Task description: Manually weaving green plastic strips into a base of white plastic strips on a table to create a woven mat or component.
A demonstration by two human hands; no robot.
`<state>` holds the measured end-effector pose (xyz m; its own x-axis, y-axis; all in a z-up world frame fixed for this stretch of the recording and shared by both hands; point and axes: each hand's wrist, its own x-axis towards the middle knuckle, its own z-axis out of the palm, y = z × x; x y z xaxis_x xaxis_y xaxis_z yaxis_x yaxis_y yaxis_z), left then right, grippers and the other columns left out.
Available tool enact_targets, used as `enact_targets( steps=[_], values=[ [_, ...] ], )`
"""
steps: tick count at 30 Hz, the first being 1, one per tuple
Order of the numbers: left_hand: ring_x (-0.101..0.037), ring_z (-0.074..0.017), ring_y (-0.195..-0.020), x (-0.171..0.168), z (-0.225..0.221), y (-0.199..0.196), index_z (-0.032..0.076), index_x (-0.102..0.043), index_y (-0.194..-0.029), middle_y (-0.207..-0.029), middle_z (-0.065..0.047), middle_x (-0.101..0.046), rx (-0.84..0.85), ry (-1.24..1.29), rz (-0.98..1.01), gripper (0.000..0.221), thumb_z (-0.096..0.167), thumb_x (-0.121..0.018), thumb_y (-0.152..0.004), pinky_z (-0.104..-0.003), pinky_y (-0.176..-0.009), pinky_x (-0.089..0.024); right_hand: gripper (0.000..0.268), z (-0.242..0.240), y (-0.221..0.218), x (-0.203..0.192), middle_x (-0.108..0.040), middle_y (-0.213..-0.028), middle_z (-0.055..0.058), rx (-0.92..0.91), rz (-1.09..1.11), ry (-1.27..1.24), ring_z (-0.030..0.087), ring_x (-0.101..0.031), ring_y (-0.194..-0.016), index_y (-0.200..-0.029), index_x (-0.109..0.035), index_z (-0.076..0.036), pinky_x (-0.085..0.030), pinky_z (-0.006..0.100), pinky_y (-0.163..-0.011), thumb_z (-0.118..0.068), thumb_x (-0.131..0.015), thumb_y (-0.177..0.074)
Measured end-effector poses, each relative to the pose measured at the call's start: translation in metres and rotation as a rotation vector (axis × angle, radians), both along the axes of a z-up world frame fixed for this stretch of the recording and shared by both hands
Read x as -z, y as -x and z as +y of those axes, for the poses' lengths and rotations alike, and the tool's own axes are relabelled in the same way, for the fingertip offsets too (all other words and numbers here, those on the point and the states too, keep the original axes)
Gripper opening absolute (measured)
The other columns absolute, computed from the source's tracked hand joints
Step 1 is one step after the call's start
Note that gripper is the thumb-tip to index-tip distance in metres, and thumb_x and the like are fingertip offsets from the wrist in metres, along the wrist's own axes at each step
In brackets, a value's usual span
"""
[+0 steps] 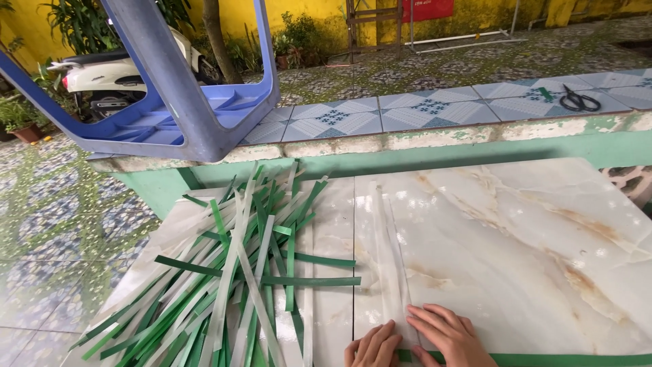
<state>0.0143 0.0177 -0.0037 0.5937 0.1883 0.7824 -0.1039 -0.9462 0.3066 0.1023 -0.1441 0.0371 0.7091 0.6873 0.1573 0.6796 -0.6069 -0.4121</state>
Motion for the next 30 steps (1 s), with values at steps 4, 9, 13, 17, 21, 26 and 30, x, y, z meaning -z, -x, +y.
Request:
enact_targets(
  steps=[4, 9, 13, 17, 21, 26, 30],
  values=[
    [-0.071, -0.0056, -0.097, -0.006, -0.004, -0.002, 0.029, -0.069, -0.086, -0.109, 0.013, -0.075, -0.050, 0.009, -0.051, 0.021, 0.014, -0.062, -0.072, -0.027, -0.073, -0.045, 0.051, -0.001, 0.001, 0.004, -0.049, -0.147, -0.018, -0.001, -0.013, -0.064, 0.008, -0.041, -0.134, -0.138, -0.053, -0.031, -0.038, 0.038, -0.101, -0.032, -0.062, -0.088],
    [-0.071, -0.0073, -0.099, -0.004, -0.003, 0.001, 0.027, -0.068, -0.090, -0.113, 0.009, -0.074, -0.026, 0.007, -0.009, 0.026, 0.010, -0.062, -0.070, -0.029, -0.073, -0.046, 0.035, 0.005, 0.020, -0.014, -0.071, -0.121, -0.010, 0.079, -0.367, -0.405, 0.014, -0.060, -0.117, -0.115, -0.071, -0.022, -0.046, 0.036, -0.097, -0.031, -0.065, -0.082],
    [-0.074, -0.0066, -0.090, -0.006, -0.005, 0.001, 0.024, -0.068, -0.093, -0.114, 0.006, -0.074, -0.035, 0.072, -0.060, 0.033, 0.006, -0.059, -0.066, -0.027, -0.072, -0.048, 0.015, 0.014, 0.036, -0.025, -0.074, -0.095, -0.014, 0.269, -0.532, -0.541, 0.014, -0.065, -0.102, -0.090, -0.074, -0.024, -0.044, 0.033, -0.095, -0.027, -0.063, -0.081],
    [-0.072, -0.0177, -0.089, -0.013, -0.010, 0.002, 0.023, -0.067, -0.091, -0.107, 0.005, -0.074, -0.071, 0.154, -0.112, 0.033, 0.004, -0.054, -0.067, -0.032, -0.069, -0.053, 0.011, 0.015, 0.040, -0.024, -0.075, -0.089, -0.015, 0.381, -0.460, -0.526, 0.015, -0.065, -0.102, -0.085, -0.074, -0.025, -0.041, 0.036, -0.100, -0.020, -0.067, -0.078],
    [-0.072, -0.0129, -0.076, -0.009, -0.009, -0.001, 0.024, -0.071, -0.082, -0.089, 0.008, -0.075, -0.108, 0.181, -0.218, 0.036, 0.005, -0.052, -0.058, -0.030, -0.065, -0.053, 0.015, 0.017, 0.044, -0.029, -0.075, -0.085, -0.014, 0.414, -0.409, -0.550, 0.014, -0.065, -0.101, -0.082, -0.074, -0.024, -0.041, 0.035, -0.099, -0.012, -0.068, -0.075],
    [-0.069, -0.0067, -0.062, 0.020, -0.012, -0.016, 0.027, -0.069, -0.071, -0.072, 0.012, -0.073, -0.244, 0.204, -0.275, 0.035, 0.003, -0.057, -0.049, -0.026, -0.057, -0.050, 0.023, 0.018, 0.034, -0.014, -0.072, -0.079, -0.013, 0.440, -0.501, -0.651, 0.012, -0.064, -0.093, -0.075, -0.071, -0.022, -0.040, 0.032, -0.095, 0.000, -0.066, -0.071],
    [-0.066, -0.0063, -0.059, 0.027, -0.008, -0.017, 0.030, -0.068, -0.072, -0.071, 0.014, -0.070, -0.258, 0.191, -0.280, 0.033, 0.008, -0.056, -0.050, -0.027, -0.057, -0.049, 0.018, 0.018, 0.028, 0.000, -0.073, -0.077, -0.015, 0.482, -0.472, -0.608, 0.013, -0.065, -0.097, -0.071, -0.072, -0.023, -0.041, 0.034, -0.097, -0.007, -0.065, -0.074]
  ],
)
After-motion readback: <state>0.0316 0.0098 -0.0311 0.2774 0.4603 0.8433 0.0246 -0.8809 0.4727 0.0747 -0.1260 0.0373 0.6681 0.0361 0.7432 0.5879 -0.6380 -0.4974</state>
